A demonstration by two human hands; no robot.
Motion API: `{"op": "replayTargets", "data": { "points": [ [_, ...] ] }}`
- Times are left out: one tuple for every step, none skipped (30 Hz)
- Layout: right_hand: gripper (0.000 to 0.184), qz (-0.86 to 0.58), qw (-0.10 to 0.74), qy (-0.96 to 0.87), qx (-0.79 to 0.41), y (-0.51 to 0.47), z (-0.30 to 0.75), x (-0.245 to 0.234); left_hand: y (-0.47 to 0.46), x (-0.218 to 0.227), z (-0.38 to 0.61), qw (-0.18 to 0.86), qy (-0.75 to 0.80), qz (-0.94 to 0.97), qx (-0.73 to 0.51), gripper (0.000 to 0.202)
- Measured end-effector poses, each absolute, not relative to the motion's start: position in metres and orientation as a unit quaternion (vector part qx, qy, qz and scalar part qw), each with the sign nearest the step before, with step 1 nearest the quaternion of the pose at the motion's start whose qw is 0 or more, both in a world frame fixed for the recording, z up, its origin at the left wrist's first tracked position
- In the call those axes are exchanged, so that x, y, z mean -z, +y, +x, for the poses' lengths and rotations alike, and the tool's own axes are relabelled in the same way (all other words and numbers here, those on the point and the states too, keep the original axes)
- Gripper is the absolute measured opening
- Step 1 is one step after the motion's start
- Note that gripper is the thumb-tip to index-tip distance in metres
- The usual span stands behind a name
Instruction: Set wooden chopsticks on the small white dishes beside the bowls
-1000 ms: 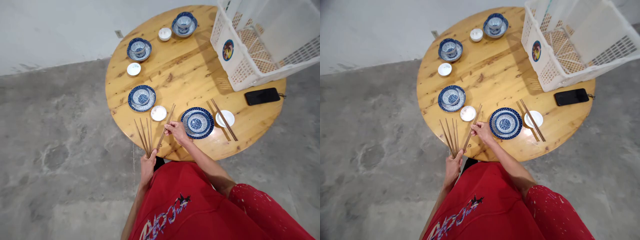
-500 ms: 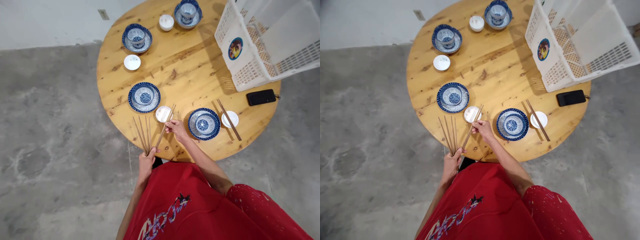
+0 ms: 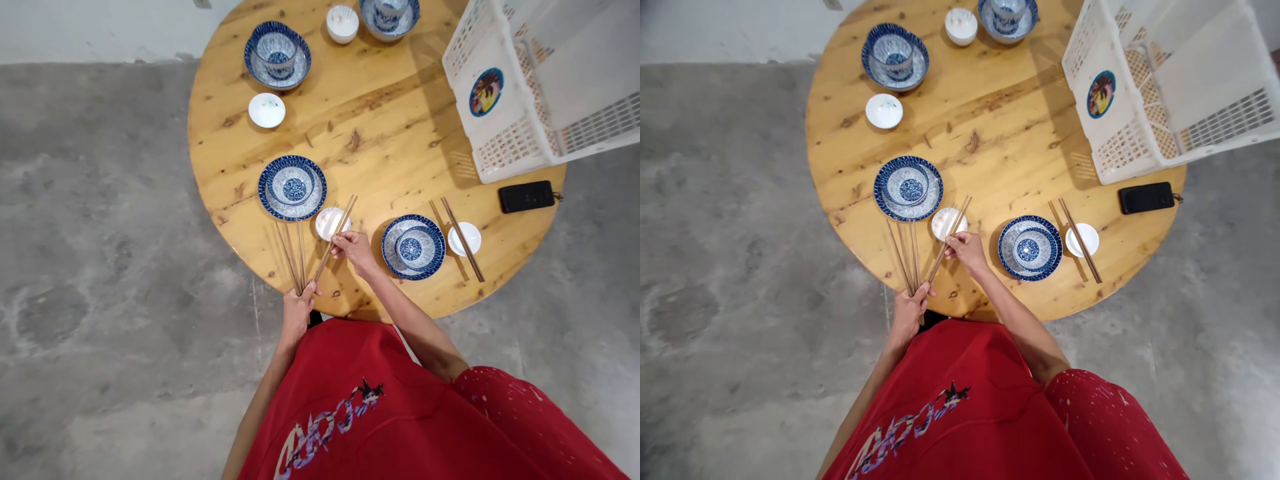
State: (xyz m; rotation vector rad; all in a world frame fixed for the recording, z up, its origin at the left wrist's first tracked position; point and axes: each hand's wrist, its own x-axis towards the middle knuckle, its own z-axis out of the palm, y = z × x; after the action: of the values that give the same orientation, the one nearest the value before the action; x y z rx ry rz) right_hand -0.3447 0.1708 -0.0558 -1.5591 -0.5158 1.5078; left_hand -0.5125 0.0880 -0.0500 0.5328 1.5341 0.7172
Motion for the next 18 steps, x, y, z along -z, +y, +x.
{"op": "replayTargets", "data": {
  "points": [
    [0.028,-0.631,0.432,-0.216,-0.608,0.169,-0.346,0.056,0.088,0.051,-0.512,0.631,0.666,0.236,-0.319,0.037],
    [0.027,-0.633,0.424,-0.225,-0.607,0.168,-0.347,0.056,0.089,0.052,-0.511,0.632,0.661,0.241,-0.326,0.036],
    [0.026,-0.635,0.416,-0.234,-0.608,0.166,-0.349,0.057,0.089,0.054,-0.511,0.631,0.656,0.246,-0.333,0.035],
    [0.025,-0.636,0.408,-0.244,-0.608,0.164,-0.350,0.058,0.089,0.055,-0.510,0.629,0.655,0.250,-0.335,0.034],
    [0.024,-0.636,0.400,-0.254,-0.609,0.162,-0.353,0.060,0.088,0.058,-0.510,0.627,0.656,0.253,-0.336,0.034],
    [0.023,-0.636,0.392,-0.263,-0.611,0.160,-0.355,0.062,0.089,0.060,-0.510,0.625,0.658,0.253,-0.335,0.033],
    [0.021,-0.635,0.384,-0.270,-0.613,0.158,-0.357,0.065,0.089,0.063,-0.510,0.623,0.660,0.252,-0.335,0.033],
    [0.020,-0.634,0.378,-0.275,-0.615,0.156,-0.359,0.067,0.089,0.065,-0.510,0.621,0.662,0.251,-0.335,0.033],
    [0.018,-0.633,0.374,-0.280,-0.618,0.155,-0.362,0.069,0.090,0.068,-0.510,0.620,0.663,0.250,-0.336,0.033],
    [0.017,-0.633,0.370,-0.283,-0.619,0.154,-0.363,0.071,0.091,0.070,-0.510,0.618,0.664,0.251,-0.338,0.033],
    [0.017,-0.633,0.367,-0.285,-0.619,0.153,-0.365,0.073,0.092,0.072,-0.510,0.616,0.664,0.252,-0.340,0.033],
    [0.017,-0.634,0.364,-0.287,-0.619,0.152,-0.366,0.075,0.093,0.073,-0.510,0.616,0.664,0.254,-0.341,0.033],
    [0.018,-0.635,0.362,-0.288,-0.618,0.152,-0.366,0.077,0.094,0.074,-0.510,0.615,0.663,0.254,-0.342,0.034],
    [0.019,-0.637,0.361,-0.288,-0.617,0.152,-0.366,0.078,0.095,0.075,-0.510,0.615,0.663,0.254,-0.343,0.034],
    [0.019,-0.638,0.360,-0.287,-0.617,0.152,-0.366,0.078,0.095,0.075,-0.510,0.615,0.664,0.253,-0.343,0.035],
    [0.020,-0.639,0.358,-0.285,-0.618,0.152,-0.366,0.079,0.096,0.075,-0.510,0.615,0.664,0.252,-0.344,0.035],
    [0.020,-0.640,0.356,-0.282,-0.619,0.152,-0.366,0.079,0.096,0.075,-0.510,0.614,0.663,0.253,-0.344,0.035],
    [0.020,-0.642,0.354,-0.280,-0.620,0.153,-0.365,0.078,0.097,0.075,-0.510,0.614,0.663,0.255,-0.344,0.035]
  ]
}}
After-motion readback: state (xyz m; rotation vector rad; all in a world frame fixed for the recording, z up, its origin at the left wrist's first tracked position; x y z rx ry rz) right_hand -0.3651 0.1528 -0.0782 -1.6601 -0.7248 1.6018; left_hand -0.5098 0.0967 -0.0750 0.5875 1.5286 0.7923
